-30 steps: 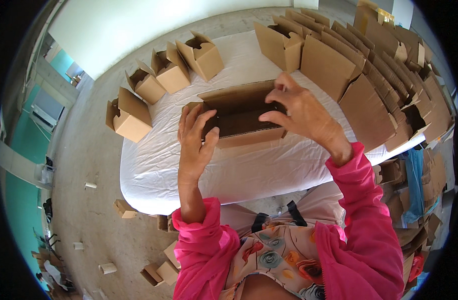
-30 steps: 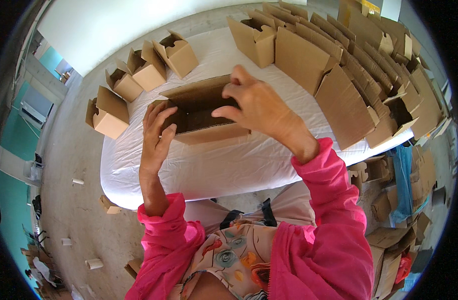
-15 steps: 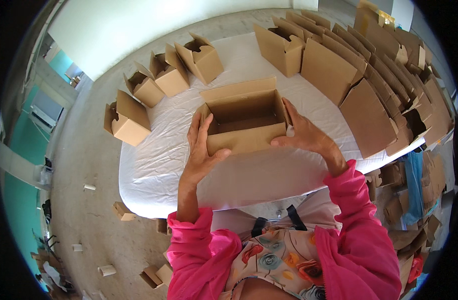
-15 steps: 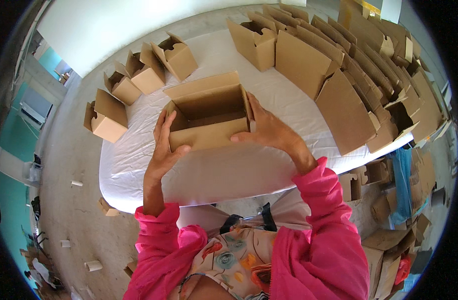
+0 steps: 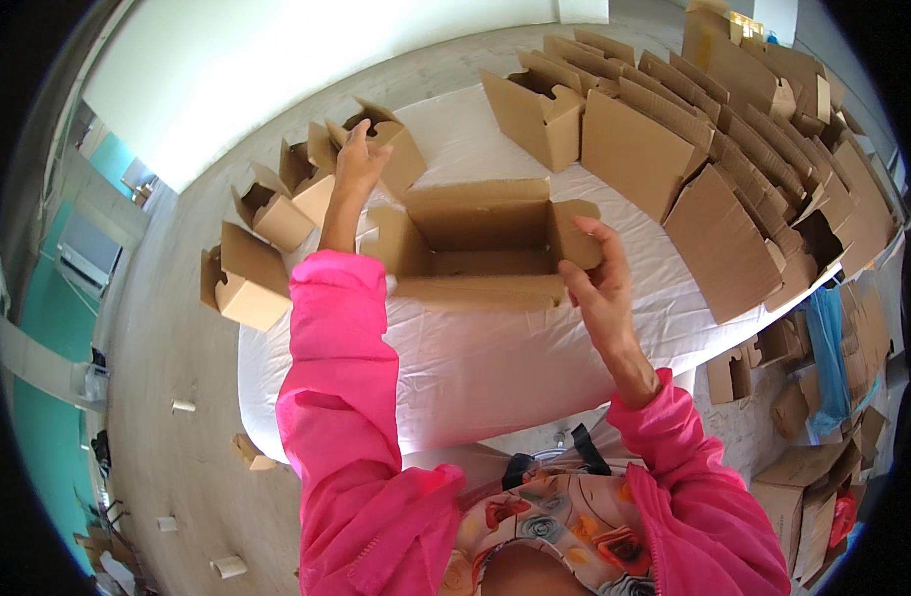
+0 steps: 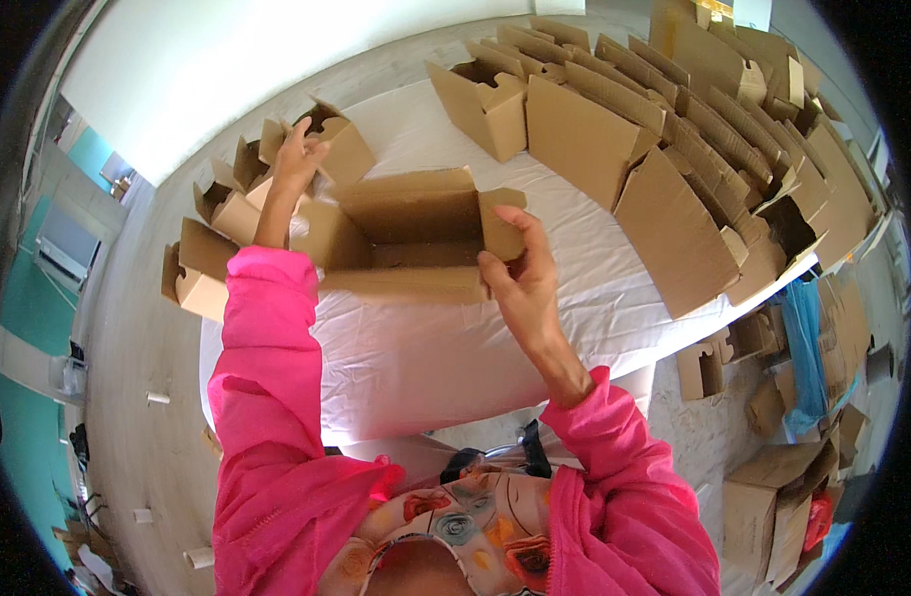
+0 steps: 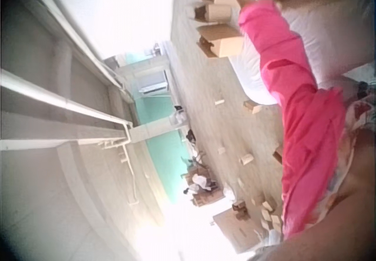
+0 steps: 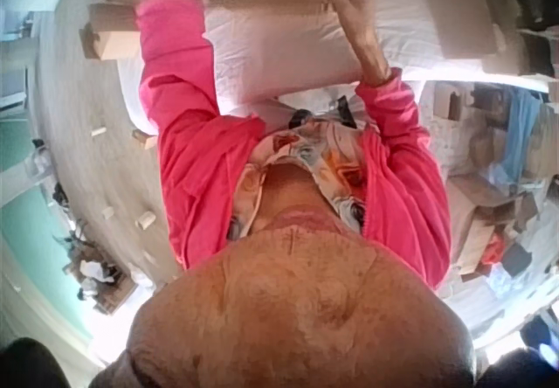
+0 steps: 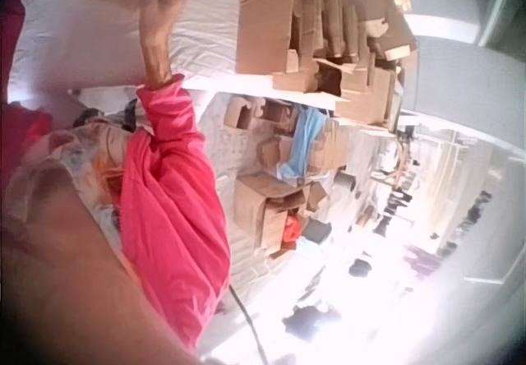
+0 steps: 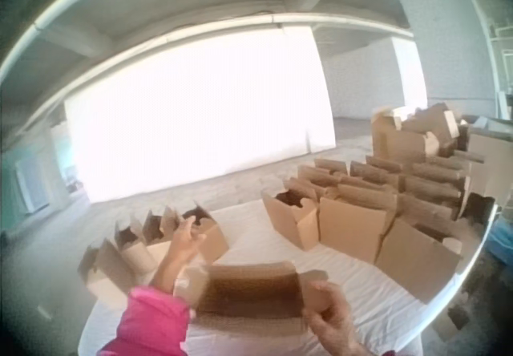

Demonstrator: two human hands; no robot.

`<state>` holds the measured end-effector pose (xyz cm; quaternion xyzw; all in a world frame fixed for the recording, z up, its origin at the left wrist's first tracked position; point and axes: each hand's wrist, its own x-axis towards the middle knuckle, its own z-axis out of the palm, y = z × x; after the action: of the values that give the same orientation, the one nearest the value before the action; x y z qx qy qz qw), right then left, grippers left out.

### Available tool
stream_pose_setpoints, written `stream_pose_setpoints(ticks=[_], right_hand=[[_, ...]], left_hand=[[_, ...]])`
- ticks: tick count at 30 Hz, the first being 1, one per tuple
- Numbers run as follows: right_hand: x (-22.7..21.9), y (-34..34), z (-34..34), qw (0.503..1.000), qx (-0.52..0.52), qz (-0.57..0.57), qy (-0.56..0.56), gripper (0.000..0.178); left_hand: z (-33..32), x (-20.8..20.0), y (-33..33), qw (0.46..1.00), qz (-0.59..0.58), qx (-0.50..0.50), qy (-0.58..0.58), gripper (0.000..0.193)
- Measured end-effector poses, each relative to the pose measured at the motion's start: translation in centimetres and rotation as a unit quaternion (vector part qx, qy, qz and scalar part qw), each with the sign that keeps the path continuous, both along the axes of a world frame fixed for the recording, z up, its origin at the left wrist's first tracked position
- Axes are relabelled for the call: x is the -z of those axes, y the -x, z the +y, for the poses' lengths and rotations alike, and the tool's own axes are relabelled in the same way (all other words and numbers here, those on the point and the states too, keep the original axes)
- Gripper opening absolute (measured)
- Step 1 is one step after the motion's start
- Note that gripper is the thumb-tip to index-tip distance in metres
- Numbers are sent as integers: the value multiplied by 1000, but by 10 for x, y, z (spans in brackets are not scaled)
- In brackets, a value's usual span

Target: The person places bottles wrapped in plastic into cardboard boxes, one by one, and luego closes the top flaps of each box.

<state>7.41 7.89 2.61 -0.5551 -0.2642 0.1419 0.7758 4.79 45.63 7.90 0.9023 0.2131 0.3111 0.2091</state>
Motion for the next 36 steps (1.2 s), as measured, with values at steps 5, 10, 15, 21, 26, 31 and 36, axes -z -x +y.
stream_pose_setpoints(ticks=[5, 10, 15, 21, 26, 31, 36], right_hand=[[-1, -17, -38, 998, 50, -21, -21, 47], [3, -24, -53, 996, 79, 7, 48, 44], [-3, -25, -54, 997, 62, -4, 54, 44], [-3, -31, -66, 995, 72, -13, 74, 43], [-1, -31, -70, 993, 75, -13, 89, 42], [-2, -30, -70, 992, 67, -16, 103, 44], [0, -30, -67, 991, 92, -35, 92, 47]], left_hand=[[17, 18, -31, 979, 136, -96, -120, 74], [17, 14, -43, 933, 292, -210, -28, 104], [21, 16, -38, 918, 344, -174, -94, 94], [10, 14, -61, 892, 298, -112, -322, 41], [29, 38, -68, 968, 90, -150, -182, 47], [56, 39, -41, 974, 190, -111, -52, 62], [7, 25, -13, 957, 211, 6, -198, 50]])
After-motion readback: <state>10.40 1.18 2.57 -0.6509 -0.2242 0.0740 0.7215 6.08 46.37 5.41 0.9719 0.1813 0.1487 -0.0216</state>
